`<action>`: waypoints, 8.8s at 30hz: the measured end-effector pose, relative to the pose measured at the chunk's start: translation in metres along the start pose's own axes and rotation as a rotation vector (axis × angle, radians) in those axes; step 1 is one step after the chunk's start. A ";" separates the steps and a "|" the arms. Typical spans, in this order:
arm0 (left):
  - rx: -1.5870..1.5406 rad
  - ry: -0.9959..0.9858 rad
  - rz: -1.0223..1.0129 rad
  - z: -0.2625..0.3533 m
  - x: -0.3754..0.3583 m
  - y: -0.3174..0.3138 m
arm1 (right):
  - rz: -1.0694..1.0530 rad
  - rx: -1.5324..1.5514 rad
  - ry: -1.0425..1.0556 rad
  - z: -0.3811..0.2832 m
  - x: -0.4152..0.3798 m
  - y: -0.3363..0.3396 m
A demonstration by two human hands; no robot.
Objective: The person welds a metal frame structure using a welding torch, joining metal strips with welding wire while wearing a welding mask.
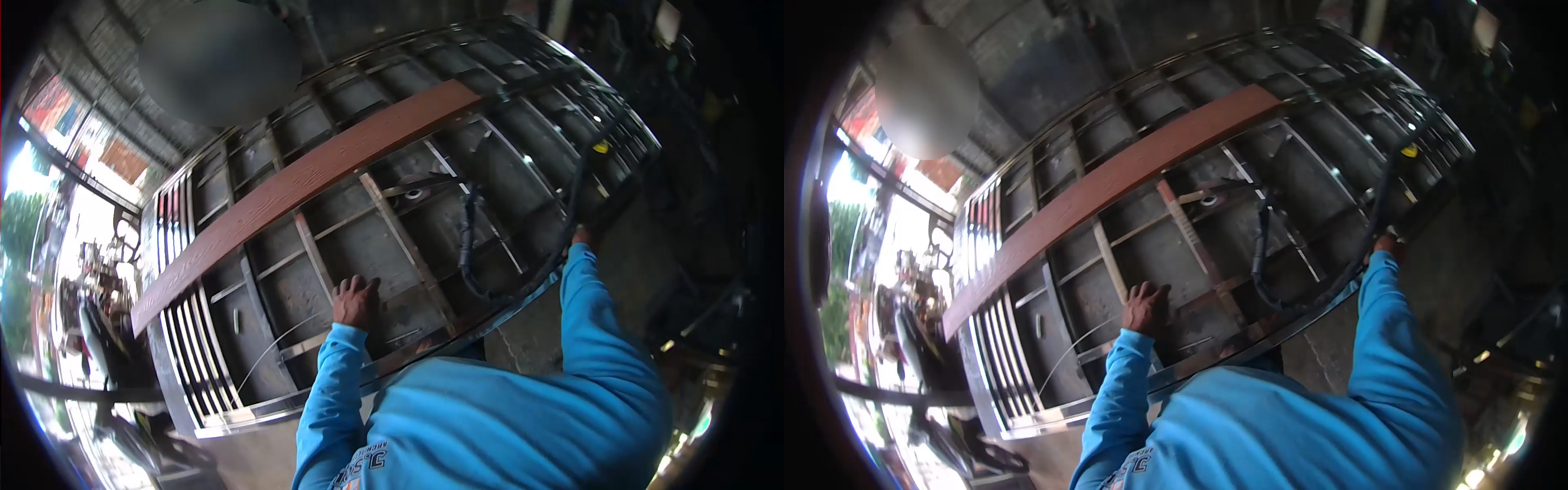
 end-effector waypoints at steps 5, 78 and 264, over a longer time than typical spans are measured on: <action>0.084 0.098 -0.020 -0.020 0.002 -0.013 | 0.026 0.016 -0.077 0.004 -0.008 0.004; -0.001 -0.027 -0.309 0.090 0.004 -0.083 | 0.039 -0.021 0.012 0.002 -0.039 0.026; 0.008 0.093 -0.072 0.034 -0.006 -0.083 | -0.647 -0.221 1.047 -0.268 -0.078 -0.132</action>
Point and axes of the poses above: each hand's wrist, its own x-axis towards the middle knuckle, its own y-axis out of the back of the hand, z = x × y, the point moved 6 cm from there along x, towards the middle knuckle, and after that the axes turned 12 degrees about -z, right-handed, at the moved point
